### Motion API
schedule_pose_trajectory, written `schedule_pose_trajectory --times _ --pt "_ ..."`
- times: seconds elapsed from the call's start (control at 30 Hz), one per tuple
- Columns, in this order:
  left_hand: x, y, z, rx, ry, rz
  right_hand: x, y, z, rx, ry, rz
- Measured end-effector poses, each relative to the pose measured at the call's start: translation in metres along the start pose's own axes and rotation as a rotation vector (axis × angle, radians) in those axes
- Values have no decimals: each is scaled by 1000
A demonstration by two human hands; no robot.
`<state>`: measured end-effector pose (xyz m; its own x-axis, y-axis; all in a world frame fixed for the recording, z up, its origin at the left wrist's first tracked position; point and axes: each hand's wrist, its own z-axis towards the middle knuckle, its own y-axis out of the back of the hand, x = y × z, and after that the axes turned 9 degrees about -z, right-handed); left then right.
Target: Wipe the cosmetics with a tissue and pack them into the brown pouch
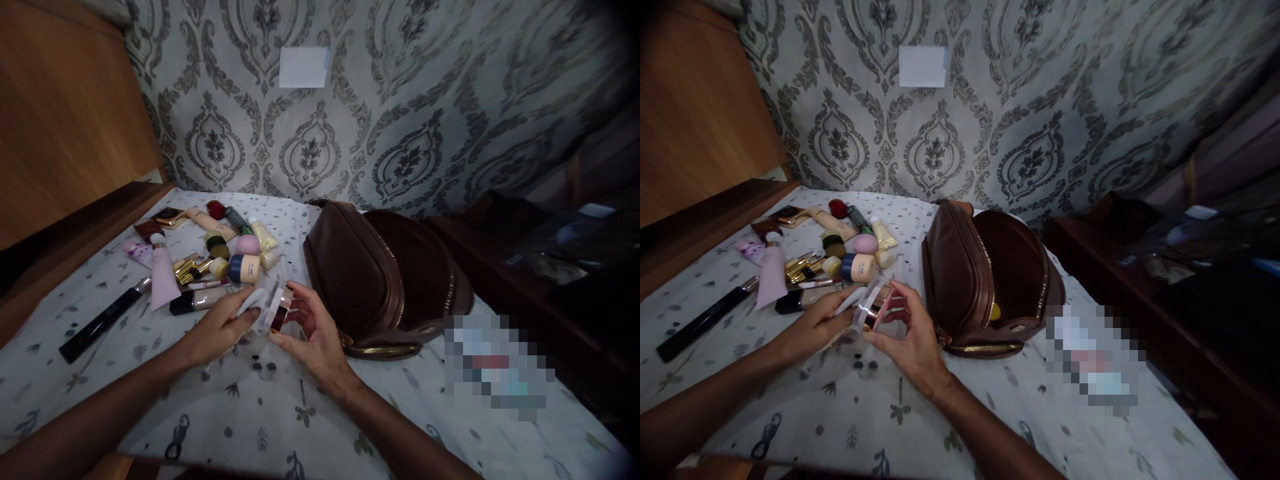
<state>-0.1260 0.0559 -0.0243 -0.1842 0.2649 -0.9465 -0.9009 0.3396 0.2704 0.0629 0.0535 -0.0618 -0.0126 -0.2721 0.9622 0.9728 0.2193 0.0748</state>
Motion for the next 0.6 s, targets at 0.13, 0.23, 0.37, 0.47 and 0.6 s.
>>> schedule_pose_trajectory --times 0.13,0.23,0.37,0.47,0.6 --pt "0 -1 1 51 81 -111 2 3 -1 -34 110 -213" --pt "-1 -2 1 68 100 -117 6 5 -3 -33 187 -379" --pt "-3 -2 -1 99 138 -75 7 6 -3 -47 233 -474" --pt "-3 0 -2 111 156 -76 6 6 -2 -81 207 -493" --pt "-2 1 -3 95 165 -87 4 7 -1 -86 191 -518"
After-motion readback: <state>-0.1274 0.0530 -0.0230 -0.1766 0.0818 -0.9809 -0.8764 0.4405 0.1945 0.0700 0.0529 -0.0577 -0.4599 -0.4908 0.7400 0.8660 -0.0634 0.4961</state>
